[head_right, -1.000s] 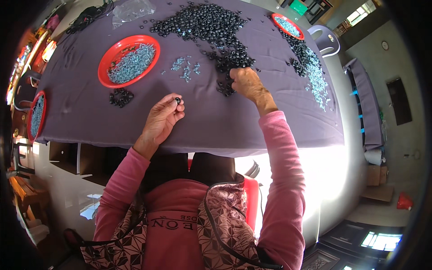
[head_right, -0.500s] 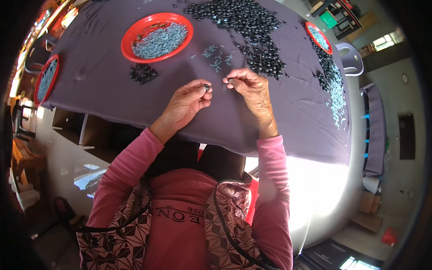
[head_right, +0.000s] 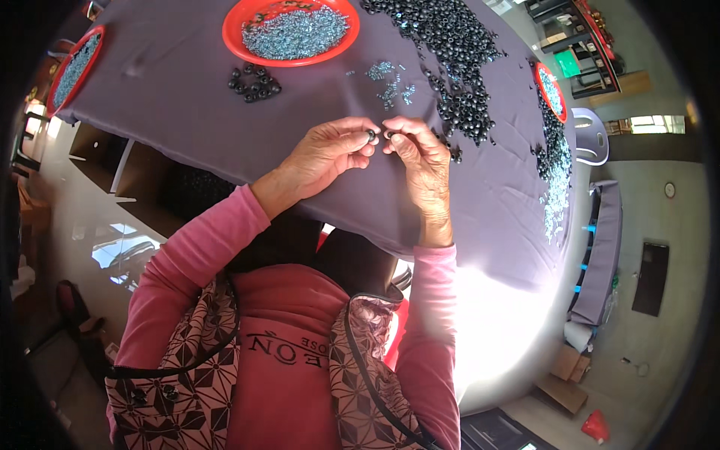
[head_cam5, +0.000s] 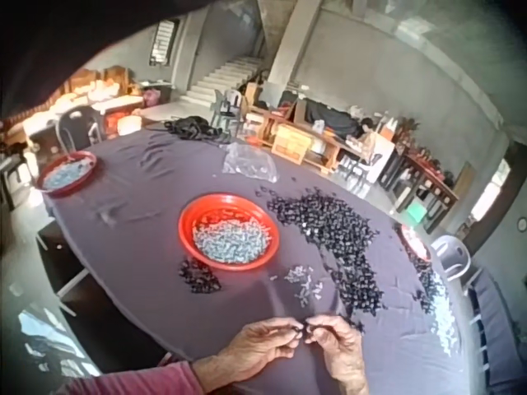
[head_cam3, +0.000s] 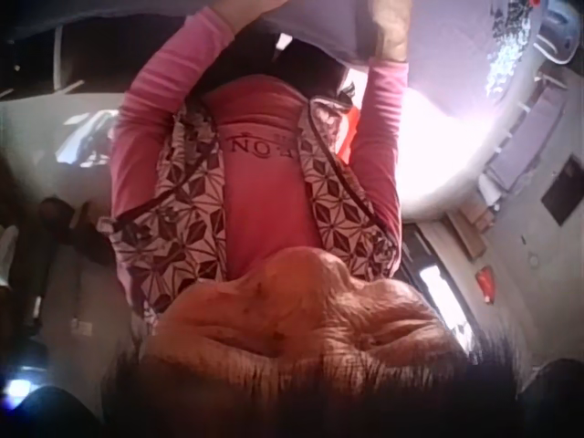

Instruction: The person assembles components by picking up small pieces and inserting them into black rings by hand, then placing the assembled pieces on the table.

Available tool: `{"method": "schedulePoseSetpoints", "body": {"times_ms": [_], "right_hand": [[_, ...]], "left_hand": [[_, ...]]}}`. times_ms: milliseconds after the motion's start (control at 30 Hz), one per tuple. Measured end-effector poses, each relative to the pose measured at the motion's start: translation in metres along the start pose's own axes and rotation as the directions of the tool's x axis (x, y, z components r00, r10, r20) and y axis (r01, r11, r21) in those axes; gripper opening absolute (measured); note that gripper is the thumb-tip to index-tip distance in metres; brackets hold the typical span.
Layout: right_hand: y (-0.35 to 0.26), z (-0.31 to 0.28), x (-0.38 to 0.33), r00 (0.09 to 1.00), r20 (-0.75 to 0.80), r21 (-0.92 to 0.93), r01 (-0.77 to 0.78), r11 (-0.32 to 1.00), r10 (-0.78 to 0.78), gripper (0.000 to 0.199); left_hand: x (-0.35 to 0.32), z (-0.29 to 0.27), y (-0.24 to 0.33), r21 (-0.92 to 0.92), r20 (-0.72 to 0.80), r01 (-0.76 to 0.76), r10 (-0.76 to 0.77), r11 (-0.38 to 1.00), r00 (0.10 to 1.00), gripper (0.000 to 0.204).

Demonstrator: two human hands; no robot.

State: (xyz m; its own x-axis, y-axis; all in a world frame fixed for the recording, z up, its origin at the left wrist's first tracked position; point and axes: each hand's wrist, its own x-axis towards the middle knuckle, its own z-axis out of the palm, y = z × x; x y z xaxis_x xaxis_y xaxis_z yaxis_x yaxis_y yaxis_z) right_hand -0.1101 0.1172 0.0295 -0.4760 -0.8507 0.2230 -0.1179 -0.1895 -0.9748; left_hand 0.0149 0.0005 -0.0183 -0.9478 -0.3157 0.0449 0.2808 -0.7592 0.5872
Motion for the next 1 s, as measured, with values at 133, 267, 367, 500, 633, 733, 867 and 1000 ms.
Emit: {"method": "schedulePoseSetpoints", "body": {"times_ms": [133, 267, 367, 500, 633, 733, 867, 1000], "right_hand": [[0.006, -0.002, -0.003, 1.0, -0.024, 0.098, -0.007, 0.995, 0.01, 0.015], [0.012, -0.003, -0.003, 0.999, -0.008, 0.039, 0.034, 0.999, -0.033, 0.014], [0.015, -0.004, -0.003, 0.999, -0.03, 0.074, 0.044, 0.996, -0.042, 0.013], [0.014, 0.0, 0.0, 0.996, -0.018, 0.056, 0.087, 0.995, -0.086, 0.01], [0.014, 0.002, 0.001, 0.99, -0.028, -0.04, 0.14, 0.989, -0.141, 0.009], [0.008, 0.001, 0.003, 0.986, 0.002, -0.115, 0.164, 0.98, -0.165, 0.009], [0.0, 0.001, 0.005, 0.98, 0.036, -0.201, 0.2, 0.959, -0.197, 0.009], [-0.011, 0.003, 0.005, 0.98, 0.08, -0.298, 0.195, 0.934, -0.18, 0.008]], "left_hand": [[-0.003, 0.009, 0.002, 0.024, -0.046, -0.001, 0.002, 1.0, 0.999, 0.016], [-0.001, 0.005, -0.001, 0.065, -0.046, -0.026, 0.029, 0.998, 0.999, 0.016], [-0.002, 0.007, -0.001, 0.085, -0.058, -0.024, 0.029, 0.996, 0.998, 0.017], [-0.001, 0.008, -0.001, 0.1, -0.079, -0.027, 0.035, 0.995, 0.996, 0.017], [-0.003, 0.008, 0.0, 0.125, -0.09, -0.021, 0.033, 0.992, 0.995, 0.017], [-0.003, 0.009, -0.001, 0.115, -0.079, -0.038, 0.048, 0.993, 0.996, 0.018], [-0.003, 0.01, 0.0, 0.149, -0.081, -0.02, 0.032, 0.989, 0.996, 0.018], [-0.005, 0.009, -0.002, 0.142, -0.095, -0.019, 0.033, 0.99, 0.995, 0.017]]}}
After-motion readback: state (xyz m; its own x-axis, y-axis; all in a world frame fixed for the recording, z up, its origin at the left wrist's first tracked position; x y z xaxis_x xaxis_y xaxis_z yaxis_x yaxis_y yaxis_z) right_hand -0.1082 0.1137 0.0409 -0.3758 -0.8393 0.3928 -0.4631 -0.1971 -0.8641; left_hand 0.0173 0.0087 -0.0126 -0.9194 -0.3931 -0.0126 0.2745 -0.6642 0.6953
